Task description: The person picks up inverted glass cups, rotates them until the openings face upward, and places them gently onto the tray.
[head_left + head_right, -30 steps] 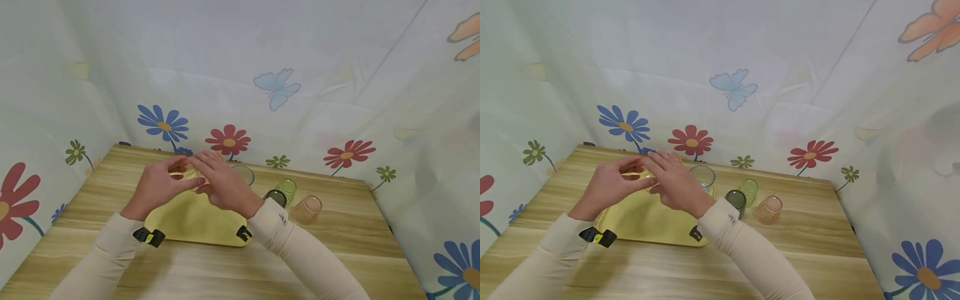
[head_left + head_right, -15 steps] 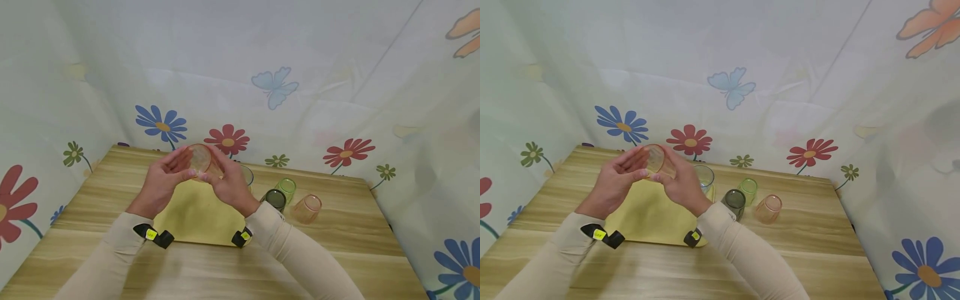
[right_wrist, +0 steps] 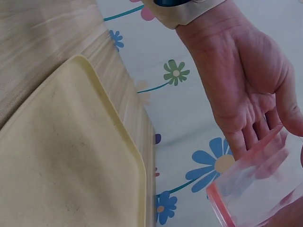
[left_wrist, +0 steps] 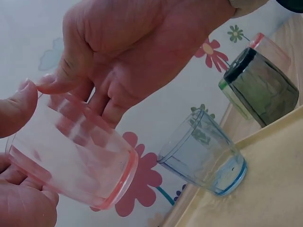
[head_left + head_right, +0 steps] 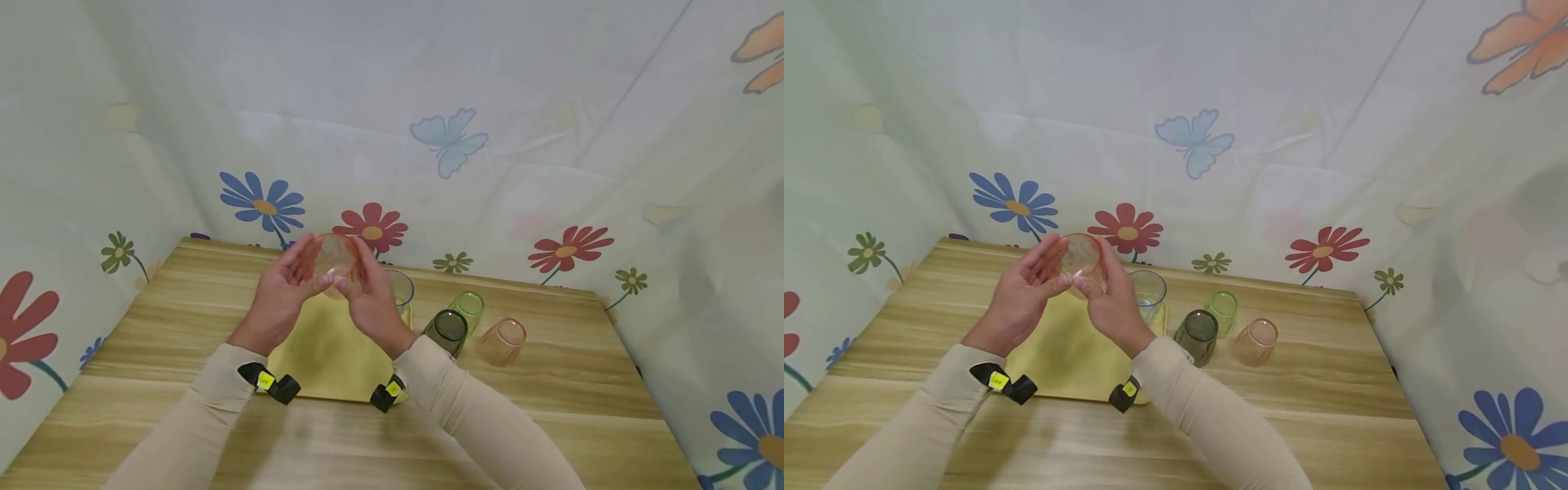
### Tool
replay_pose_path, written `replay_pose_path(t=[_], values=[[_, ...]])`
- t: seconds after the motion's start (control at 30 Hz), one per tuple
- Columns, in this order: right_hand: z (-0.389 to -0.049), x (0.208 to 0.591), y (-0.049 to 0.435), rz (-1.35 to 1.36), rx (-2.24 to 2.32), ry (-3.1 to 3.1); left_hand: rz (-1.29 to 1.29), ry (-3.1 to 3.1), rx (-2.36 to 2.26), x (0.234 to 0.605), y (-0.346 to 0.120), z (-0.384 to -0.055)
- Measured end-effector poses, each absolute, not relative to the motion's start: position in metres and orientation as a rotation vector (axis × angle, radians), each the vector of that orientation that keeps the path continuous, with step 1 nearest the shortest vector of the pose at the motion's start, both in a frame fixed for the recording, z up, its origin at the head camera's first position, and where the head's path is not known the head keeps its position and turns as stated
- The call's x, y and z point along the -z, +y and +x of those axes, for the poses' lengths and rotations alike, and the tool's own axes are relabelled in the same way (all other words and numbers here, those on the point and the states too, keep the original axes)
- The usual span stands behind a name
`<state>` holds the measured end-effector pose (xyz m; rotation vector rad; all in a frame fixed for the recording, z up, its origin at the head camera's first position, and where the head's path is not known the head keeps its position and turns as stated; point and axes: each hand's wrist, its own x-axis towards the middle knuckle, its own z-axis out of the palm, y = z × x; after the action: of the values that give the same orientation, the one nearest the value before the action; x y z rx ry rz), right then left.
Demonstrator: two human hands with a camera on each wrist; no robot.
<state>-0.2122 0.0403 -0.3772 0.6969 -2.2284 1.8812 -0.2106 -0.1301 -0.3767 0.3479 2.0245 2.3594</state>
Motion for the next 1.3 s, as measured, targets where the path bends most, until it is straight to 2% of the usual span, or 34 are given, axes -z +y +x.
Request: replay_pose_path(t=[1.3], values=[[-0.218,0.414,0.024,0.464,-1.992,-2.282,0.317,2.071,-2.177,0.409,-0.141,-0.238]])
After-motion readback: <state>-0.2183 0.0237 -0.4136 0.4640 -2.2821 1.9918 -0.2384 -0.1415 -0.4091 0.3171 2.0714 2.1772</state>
